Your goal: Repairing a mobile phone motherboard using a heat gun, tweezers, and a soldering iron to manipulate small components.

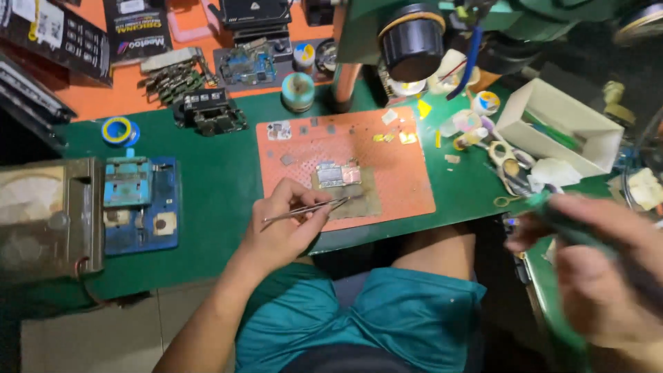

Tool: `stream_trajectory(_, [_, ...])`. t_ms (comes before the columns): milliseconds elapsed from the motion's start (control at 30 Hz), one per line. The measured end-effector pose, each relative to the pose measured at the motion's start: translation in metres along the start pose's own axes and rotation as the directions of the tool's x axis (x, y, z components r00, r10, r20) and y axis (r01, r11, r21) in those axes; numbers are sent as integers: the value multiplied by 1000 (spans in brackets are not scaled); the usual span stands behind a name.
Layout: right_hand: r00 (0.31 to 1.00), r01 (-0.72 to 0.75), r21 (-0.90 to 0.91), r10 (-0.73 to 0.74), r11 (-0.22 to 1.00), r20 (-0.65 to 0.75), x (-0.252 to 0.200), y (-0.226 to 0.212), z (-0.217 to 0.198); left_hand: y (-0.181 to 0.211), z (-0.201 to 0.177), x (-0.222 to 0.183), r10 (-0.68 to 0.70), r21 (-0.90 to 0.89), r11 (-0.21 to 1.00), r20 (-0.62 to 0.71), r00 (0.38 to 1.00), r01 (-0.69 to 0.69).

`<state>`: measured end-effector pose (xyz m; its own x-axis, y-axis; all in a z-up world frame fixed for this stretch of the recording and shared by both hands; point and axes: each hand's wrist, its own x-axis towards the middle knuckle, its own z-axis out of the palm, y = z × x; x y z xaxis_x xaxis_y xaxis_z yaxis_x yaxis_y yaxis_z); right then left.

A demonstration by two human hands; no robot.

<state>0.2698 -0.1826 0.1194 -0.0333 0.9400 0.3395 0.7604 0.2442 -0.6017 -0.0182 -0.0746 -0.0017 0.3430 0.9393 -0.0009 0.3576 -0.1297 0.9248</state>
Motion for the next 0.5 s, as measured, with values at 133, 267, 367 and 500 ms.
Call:
stream_trajectory(133, [989,126,212,-140,969,55,2,1,94,-8,2,2,83,-31,996,-16,996,-83])
stream_trajectory(267, [963,172,236,-213,956,162,4,43,129,-16,2,6,82,-84,993,-19,996,-83])
stream_trajectory(367, [978,119,407,-177,905,108,10,59,149,-15,-1,11,86,-93,992,-6,996,-87])
stream_trajectory(500, [954,31,265,-108,964,281,9,74,150,-18,-2,18,100,-84,991,2,995,-100])
